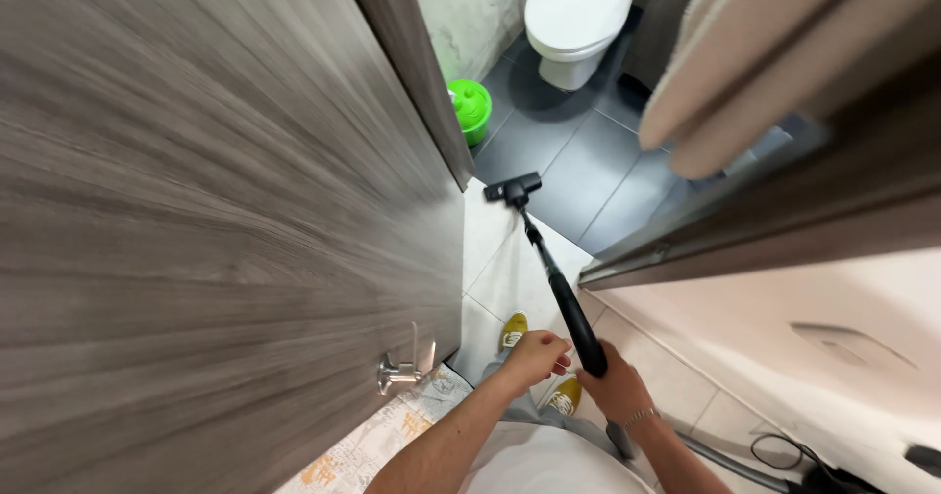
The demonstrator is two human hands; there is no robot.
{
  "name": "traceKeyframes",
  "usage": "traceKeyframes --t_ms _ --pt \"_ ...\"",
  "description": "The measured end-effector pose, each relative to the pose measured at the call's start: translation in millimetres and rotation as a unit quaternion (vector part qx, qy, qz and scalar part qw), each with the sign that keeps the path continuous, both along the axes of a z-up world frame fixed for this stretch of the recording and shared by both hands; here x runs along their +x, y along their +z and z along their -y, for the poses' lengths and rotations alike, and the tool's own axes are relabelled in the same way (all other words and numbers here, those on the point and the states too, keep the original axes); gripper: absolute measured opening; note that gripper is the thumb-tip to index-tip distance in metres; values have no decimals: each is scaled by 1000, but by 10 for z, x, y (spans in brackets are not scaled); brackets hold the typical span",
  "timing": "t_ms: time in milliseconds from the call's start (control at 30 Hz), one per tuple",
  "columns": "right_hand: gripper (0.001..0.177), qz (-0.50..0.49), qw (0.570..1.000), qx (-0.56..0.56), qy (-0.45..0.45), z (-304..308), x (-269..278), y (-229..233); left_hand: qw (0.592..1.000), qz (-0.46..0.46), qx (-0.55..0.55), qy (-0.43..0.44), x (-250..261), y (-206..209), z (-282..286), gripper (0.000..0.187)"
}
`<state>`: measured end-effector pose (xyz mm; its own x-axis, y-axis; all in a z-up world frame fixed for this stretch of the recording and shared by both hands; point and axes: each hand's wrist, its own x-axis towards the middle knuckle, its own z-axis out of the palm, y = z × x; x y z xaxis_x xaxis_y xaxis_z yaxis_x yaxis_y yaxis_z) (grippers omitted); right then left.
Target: The person is vacuuming the floor and around a bed in a small bedroom and then enters an adjacent bathroom to vacuum the floor there.
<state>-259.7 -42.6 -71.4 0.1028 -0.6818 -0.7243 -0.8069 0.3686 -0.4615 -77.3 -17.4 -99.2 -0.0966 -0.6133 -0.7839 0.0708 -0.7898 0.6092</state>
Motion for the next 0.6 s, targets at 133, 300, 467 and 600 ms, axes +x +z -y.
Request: traceKeyframes --t_ms 133,300,467,600 --pt "64 8 998 -57 39 336 376 -272 1000 20 -1 23 335 161 72 34" --pt "64 -19 996 -60 67 681 838 -141 998 20 -17 55 673 47 99 34" --pt "54 -35 986 -94 132 925 996 -455 996 9 -25 89 836 -15 116 32" --pt "58 -27 982 -106 152 1056 1031 -572 995 18 -30 95 896 35 127 31"
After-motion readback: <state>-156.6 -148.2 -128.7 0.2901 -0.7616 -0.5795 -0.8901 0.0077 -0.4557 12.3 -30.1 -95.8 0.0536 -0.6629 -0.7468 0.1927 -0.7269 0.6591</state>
